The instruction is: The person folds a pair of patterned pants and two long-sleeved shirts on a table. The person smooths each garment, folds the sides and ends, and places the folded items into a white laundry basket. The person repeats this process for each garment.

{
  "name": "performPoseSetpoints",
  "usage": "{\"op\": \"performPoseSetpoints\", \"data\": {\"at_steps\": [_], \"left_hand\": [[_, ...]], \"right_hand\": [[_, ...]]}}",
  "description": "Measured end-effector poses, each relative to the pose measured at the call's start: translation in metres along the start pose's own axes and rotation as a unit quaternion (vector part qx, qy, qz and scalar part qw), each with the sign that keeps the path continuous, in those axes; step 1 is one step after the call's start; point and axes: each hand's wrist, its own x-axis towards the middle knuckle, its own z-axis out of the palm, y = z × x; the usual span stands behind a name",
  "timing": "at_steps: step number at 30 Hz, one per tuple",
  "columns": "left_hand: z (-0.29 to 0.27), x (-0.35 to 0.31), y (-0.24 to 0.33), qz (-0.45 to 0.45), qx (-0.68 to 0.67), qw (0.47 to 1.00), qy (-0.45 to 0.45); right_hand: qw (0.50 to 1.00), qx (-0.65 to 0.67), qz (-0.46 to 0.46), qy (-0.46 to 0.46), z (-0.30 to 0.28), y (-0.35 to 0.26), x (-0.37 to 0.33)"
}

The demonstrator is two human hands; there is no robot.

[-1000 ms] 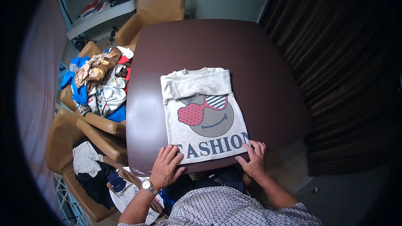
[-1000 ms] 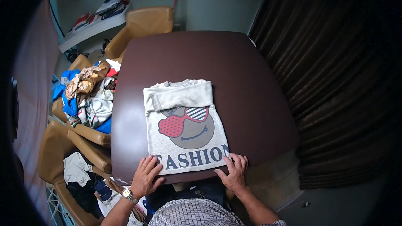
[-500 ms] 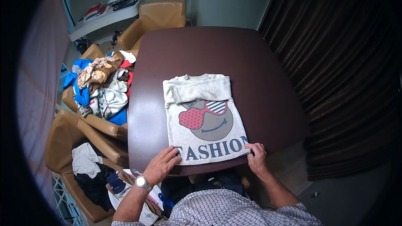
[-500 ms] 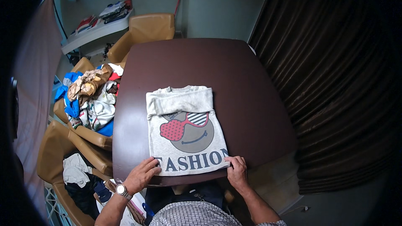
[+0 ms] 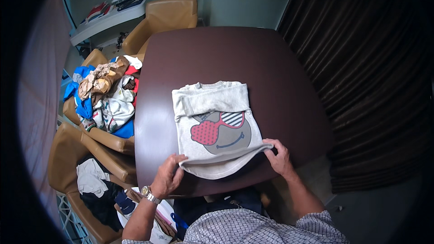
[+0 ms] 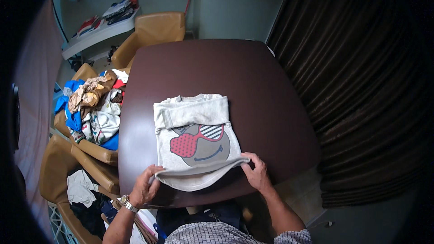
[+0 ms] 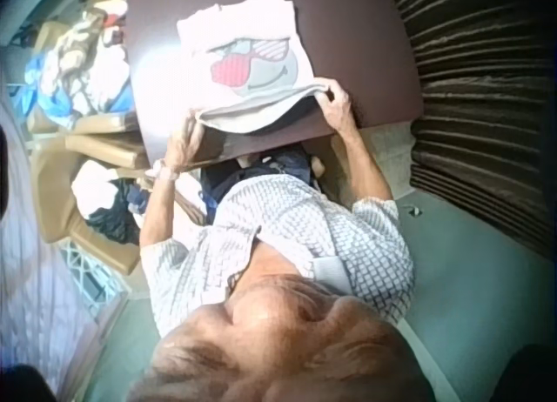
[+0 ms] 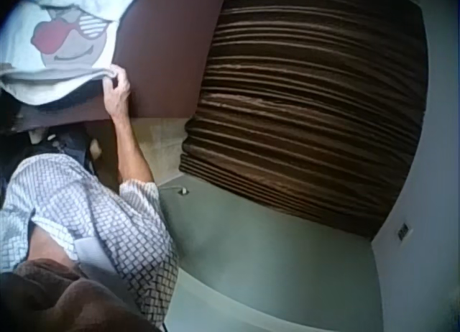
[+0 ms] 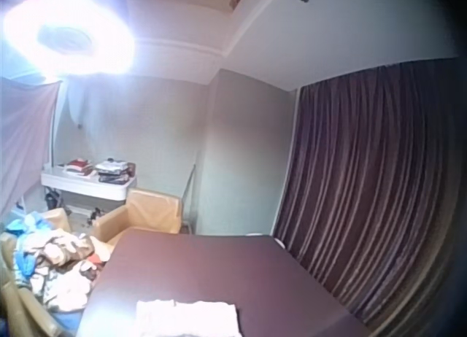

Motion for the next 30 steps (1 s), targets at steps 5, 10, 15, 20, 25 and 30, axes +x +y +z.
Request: {"op": "performPoseSetpoints", "data": {"at_steps": [5,10,15,20,25,30], "left_hand": [[-0.003,0.055,-0.036,-0.088,-0.092,0.989,0.078],[-0.017,0.130,-0.069,-0.135,-0.211,0.956,0.150],[-0.012,0.187,-0.129,-0.284,-0.332,0.891,0.125],[-0.003,0.196,-0.125,-0.364,-0.263,0.877,0.171],[0.009,0.204,-0.146,-0.258,-0.153,0.932,0.201],[0.007,0.216,-0.153,-0.301,-0.115,0.934,0.156]], "right_hand": [[0.999,0.032,0.027,0.028,0.021,0.007,0.087],[0.989,0.105,-0.016,0.105,0.064,0.016,0.193],[0.992,0.010,0.068,0.105,0.099,0.061,0.251],[0.987,-0.047,0.111,0.107,0.116,0.073,0.253],[0.987,-0.084,0.122,0.059,0.109,0.055,0.259],[0.985,-0.147,0.073,0.056,0.107,0.055,0.263]]}}
